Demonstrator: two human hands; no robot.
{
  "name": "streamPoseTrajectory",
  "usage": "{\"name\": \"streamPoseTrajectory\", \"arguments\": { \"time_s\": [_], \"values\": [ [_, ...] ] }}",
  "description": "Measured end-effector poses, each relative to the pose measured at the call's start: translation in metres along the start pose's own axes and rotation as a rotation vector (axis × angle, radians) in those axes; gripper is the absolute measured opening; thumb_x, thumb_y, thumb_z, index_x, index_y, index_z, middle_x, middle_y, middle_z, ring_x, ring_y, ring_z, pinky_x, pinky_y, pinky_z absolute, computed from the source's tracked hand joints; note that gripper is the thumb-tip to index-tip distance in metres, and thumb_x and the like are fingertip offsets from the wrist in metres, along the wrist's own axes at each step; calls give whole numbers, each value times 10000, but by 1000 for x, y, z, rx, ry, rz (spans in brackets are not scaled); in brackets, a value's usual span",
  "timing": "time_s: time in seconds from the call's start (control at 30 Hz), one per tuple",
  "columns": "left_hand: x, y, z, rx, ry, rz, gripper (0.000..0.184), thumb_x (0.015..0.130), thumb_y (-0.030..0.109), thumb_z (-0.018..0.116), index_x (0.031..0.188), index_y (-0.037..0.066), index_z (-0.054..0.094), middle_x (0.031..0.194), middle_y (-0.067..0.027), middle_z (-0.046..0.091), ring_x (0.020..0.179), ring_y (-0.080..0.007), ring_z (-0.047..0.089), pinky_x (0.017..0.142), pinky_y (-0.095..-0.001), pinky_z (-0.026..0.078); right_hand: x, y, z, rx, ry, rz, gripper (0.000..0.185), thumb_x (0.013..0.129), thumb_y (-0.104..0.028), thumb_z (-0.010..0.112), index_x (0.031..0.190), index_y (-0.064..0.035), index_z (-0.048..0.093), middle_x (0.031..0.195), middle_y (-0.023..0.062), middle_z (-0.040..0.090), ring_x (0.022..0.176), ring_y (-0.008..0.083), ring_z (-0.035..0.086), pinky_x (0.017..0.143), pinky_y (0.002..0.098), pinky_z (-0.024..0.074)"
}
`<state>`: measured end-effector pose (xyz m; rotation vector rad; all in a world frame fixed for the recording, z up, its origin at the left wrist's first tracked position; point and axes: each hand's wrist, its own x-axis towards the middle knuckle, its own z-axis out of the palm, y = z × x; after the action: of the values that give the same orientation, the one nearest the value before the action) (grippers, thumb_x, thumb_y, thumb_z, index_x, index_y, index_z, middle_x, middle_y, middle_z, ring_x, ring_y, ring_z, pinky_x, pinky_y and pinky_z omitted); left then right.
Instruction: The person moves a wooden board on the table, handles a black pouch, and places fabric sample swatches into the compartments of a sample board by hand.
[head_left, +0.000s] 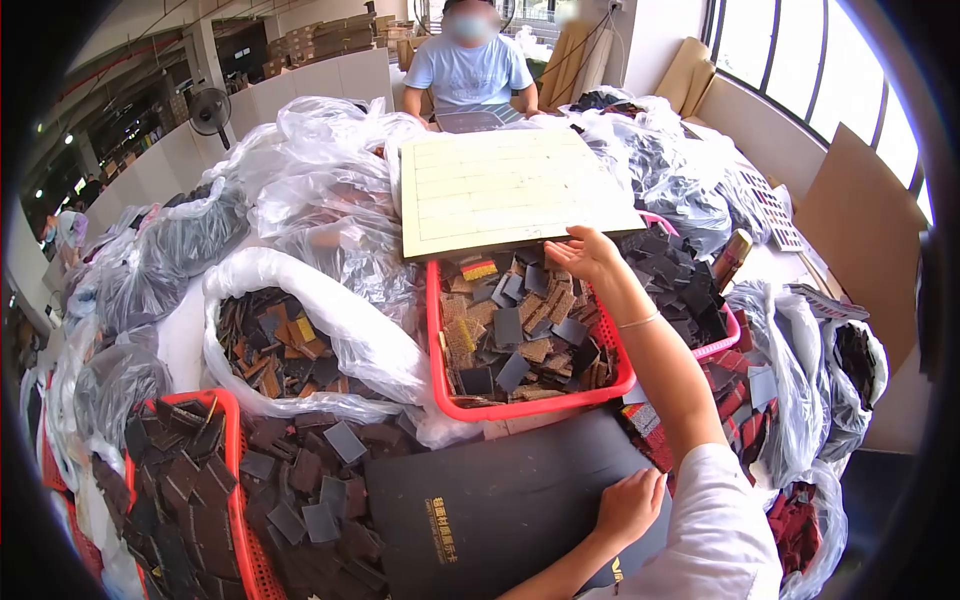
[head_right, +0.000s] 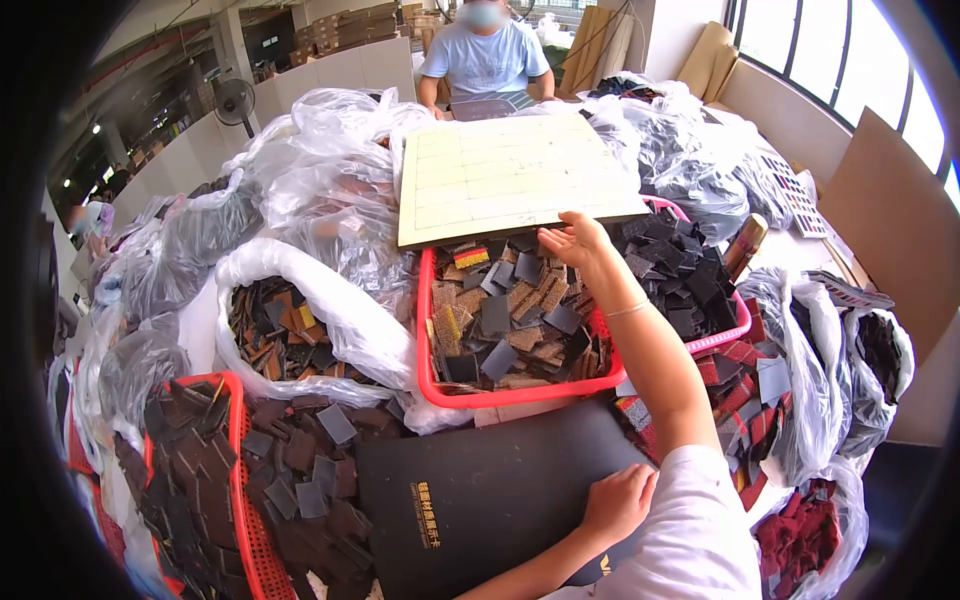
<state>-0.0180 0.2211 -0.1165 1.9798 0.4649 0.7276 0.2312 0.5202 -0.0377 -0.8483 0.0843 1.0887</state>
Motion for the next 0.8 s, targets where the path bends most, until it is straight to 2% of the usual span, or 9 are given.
{"name": "streamPoseTrajectory", "arguments": {
  "time_s": [0.1,0.2,0.3,0.4,0.43,0.53,0.57,0.7,0.8],
  "values": [
    [1,1,-3,-10,22,20,109,924,154,573,866,63,582,769,-109,628,705,-311,643,595,-418,519,0,8,7,-59,44,-19,672,978,-98,469,1493,42,60,1492,293,240,1339,421,382,1097,521,377],
    [0,-1,0,2,14,12,110,924,147,570,859,58,578,769,-104,629,704,-305,647,594,-410,520,5,4,11,-142,160,-16,632,986,-160,508,1474,9,145,1430,224,329,1233,366,499,1057,493,430],
    [1,-1,0,13,12,20,109,924,145,570,862,55,575,766,-101,629,704,-301,649,590,-406,520,3,6,22,-205,266,-67,433,992,-247,535,1339,-42,376,1239,150,510,998,239,618,866,404,545],
    [0,-1,0,14,9,15,111,925,147,569,860,57,575,765,-103,627,699,-303,647,589,-406,519,37,3,-1,-370,135,-122,344,963,-307,591,1175,-54,493,993,102,569,745,143,617,581,278,536],
    [1,-1,0,9,12,16,114,928,149,566,860,58,575,766,-104,626,697,-304,646,589,-407,519,35,4,0,-360,186,-123,222,955,-295,600,1043,-97,552,852,64,605,579,65,533,444,202,418],
    [1,-2,-1,2,15,19,123,934,155,558,859,59,573,765,-108,621,694,-306,643,587,-409,516,22,10,6,-419,153,-158,200,948,-261,594,1053,-94,559,823,78,627,502,57,468,407,203,380],
    [0,-3,0,2,13,15,126,937,157,555,859,59,571,764,-109,618,695,-307,642,585,-410,515,17,15,9,-421,179,-163,195,940,-244,585,1065,-95,562,829,100,647,446,48,384,384,201,339],
    [-1,-3,2,16,-48,-5,89,935,150,549,916,64,561,797,-110,619,738,-310,645,609,-425,512,-35,44,14,-383,57,-134,248,933,-250,593,1001,-21,526,801,68,645,420,36,328,364,195,243],
    [-2,1,-7,43,-128,-25,86,931,145,542,965,69,562,839,-113,633,781,-312,651,648,-435,517,-69,62,11,-316,59,-111,223,940,-244,593,905,-80,444,820,74,623,417,38,306,366,198,235]
  ]
}}
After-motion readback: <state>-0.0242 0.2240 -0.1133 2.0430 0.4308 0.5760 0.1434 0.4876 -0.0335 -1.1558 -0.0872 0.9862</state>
